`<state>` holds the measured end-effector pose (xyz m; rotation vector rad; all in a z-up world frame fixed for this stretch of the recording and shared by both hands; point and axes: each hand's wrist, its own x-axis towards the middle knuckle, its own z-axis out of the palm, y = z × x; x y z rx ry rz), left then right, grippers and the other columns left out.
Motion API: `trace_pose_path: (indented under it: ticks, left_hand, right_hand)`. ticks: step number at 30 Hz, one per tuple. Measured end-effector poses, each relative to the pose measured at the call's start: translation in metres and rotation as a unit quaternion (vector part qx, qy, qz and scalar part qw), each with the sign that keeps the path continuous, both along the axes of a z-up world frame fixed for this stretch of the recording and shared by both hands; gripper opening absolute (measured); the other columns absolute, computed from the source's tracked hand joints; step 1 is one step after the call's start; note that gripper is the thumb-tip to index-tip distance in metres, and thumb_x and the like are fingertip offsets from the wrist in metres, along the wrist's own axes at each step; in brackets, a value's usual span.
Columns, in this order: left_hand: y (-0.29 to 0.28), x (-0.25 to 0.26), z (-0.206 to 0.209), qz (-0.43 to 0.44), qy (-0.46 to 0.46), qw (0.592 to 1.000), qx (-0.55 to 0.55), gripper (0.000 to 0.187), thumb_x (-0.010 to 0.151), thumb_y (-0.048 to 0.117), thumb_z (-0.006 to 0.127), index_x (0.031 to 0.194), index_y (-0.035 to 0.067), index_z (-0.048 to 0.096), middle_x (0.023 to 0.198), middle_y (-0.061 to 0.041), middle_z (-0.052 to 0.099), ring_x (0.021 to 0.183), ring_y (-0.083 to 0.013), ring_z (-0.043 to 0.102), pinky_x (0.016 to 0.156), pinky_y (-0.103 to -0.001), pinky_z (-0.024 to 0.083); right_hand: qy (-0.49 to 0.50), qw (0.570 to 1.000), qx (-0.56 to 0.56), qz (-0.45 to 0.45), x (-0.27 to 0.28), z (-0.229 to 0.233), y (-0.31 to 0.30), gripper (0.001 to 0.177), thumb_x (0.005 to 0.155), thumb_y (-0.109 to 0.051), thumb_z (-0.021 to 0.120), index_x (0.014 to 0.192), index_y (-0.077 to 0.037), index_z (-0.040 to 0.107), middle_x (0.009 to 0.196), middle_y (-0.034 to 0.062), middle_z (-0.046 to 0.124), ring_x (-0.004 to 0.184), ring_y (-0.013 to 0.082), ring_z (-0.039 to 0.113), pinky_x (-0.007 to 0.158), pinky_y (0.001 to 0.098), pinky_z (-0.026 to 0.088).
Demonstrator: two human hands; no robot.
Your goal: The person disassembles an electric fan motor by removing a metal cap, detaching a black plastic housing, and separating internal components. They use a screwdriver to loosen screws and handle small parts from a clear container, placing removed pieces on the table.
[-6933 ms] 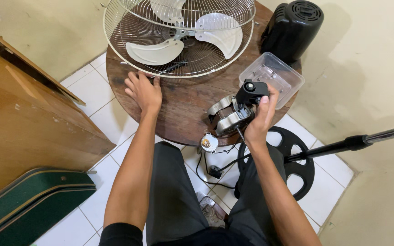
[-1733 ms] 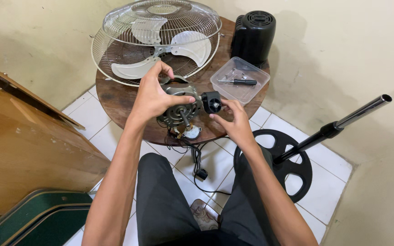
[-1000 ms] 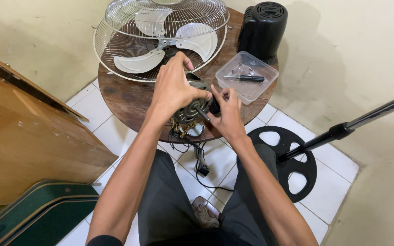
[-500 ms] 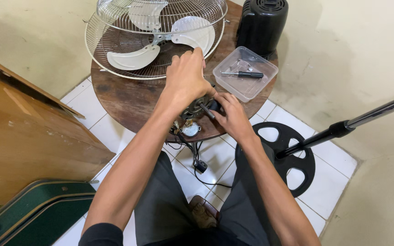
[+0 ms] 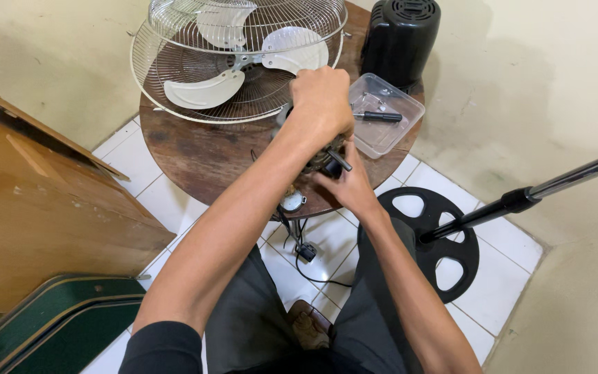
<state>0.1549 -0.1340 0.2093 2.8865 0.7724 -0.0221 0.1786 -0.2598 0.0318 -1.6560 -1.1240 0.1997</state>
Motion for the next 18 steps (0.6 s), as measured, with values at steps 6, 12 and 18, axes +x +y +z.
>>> trace_pose_path:
  ticks: [6,12,18]
  left_hand:
    - [-0.007,0.014,-0.003,0.012,0.013,1.000,0.019,0.065,0.049,0.034,0.100,0.103,0.006,0.076,0.106,-0.013,0.074,0.105,-0.0373,0.069,0.084,-0.048,0.058]
    - [-0.007,0.018,-0.009,0.002,-0.033,0.999,-0.025,0.096,0.046,0.037,0.101,0.123,-0.001,0.057,0.126,-0.022,0.054,0.110,-0.0455,0.062,0.088,-0.048,0.055]
    - [0.015,0.005,-0.014,-0.091,-0.100,0.982,-0.129,0.097,0.051,0.044,0.098,0.126,-0.001,0.055,0.138,-0.025,0.042,0.112,-0.0458,0.063,0.095,-0.046,0.054]
  right_hand:
    - [0.061,0.994,0.084,0.019,-0.006,0.009,0.010,0.128,0.073,-0.022,0.098,0.154,-0.006,0.000,0.152,0.0237,0.045,0.141,0.0324,0.050,0.118,0.0451,0.043]
    - [0.102,0.989,0.109,-0.003,-0.014,0.011,0.008,0.120,0.072,-0.017,0.098,0.152,-0.008,0.009,0.144,0.0240,0.054,0.132,0.0313,0.063,0.113,0.0416,0.053]
    - [0.119,0.989,0.074,-0.043,-0.016,0.016,0.007,0.124,0.070,-0.012,0.092,0.152,-0.008,-0.001,0.127,0.0218,0.068,0.114,0.0282,0.072,0.105,0.0383,0.057]
